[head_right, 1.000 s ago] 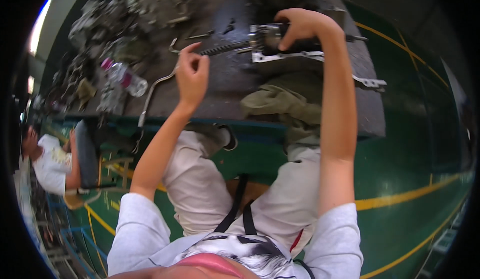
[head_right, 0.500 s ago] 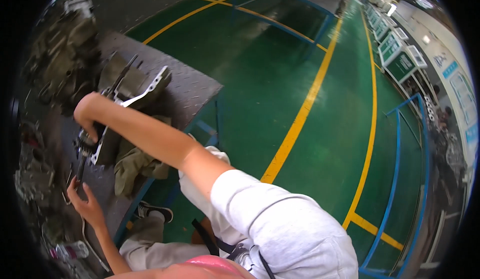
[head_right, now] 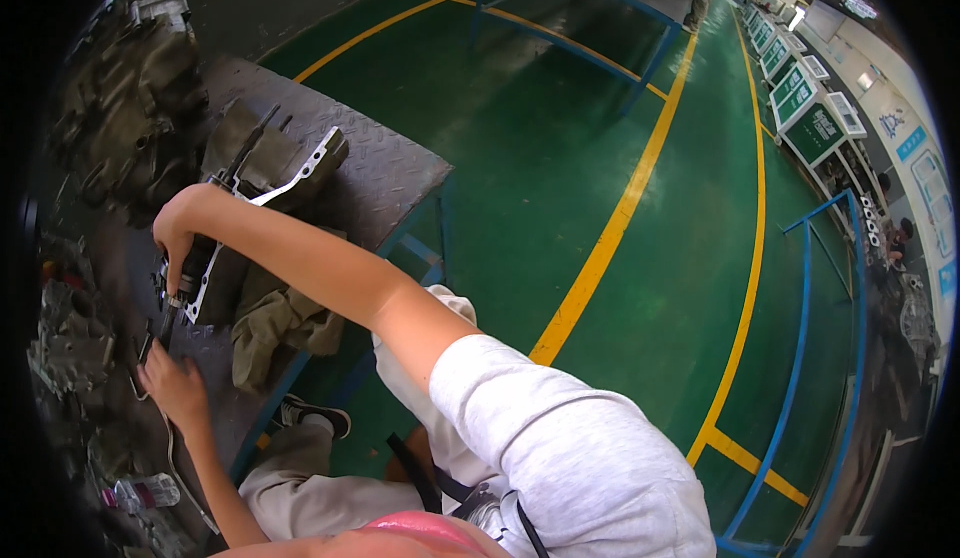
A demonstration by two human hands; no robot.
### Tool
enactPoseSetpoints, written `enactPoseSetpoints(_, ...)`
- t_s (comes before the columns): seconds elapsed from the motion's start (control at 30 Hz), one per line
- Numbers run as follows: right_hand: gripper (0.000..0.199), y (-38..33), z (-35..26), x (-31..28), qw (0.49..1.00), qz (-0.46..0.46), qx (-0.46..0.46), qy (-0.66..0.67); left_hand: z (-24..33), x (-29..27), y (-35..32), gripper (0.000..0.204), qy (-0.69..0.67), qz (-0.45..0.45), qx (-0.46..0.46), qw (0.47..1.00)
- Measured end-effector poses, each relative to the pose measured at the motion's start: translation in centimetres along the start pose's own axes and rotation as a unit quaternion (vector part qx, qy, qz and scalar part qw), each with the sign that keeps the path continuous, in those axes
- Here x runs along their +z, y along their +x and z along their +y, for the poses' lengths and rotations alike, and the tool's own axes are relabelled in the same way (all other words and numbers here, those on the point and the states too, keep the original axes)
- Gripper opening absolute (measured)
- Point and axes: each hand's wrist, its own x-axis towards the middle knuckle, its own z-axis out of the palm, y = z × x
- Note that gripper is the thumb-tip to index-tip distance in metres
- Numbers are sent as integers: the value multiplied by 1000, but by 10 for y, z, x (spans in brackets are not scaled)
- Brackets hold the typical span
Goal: The person is assembling mechanical gears onto a shaft and placing the assembly into a transmission housing by hand, occasionally using a cloth to wipe the parts.
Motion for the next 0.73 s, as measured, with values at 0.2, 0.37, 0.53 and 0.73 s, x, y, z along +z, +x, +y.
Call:
enactPoseSetpoints(0.2,68,-11,10,-7,993,118,11,22,-12,33,6,43,-14,95,-2,995)
enactPoseSetpoints(0.37,53,-11,30,-12,983,181,21,-5,1,31,34,19,-61,115,-7,991)
enactPoseSetpoints(0.53,51,8,-1,3,977,204,7,54,-13,36,24,20,-37,141,-18,989)
enactPoseSetpoints(0.73,46,24,-3,11,973,226,-25,38,-15,36,32,27,-56,36,-65,996)
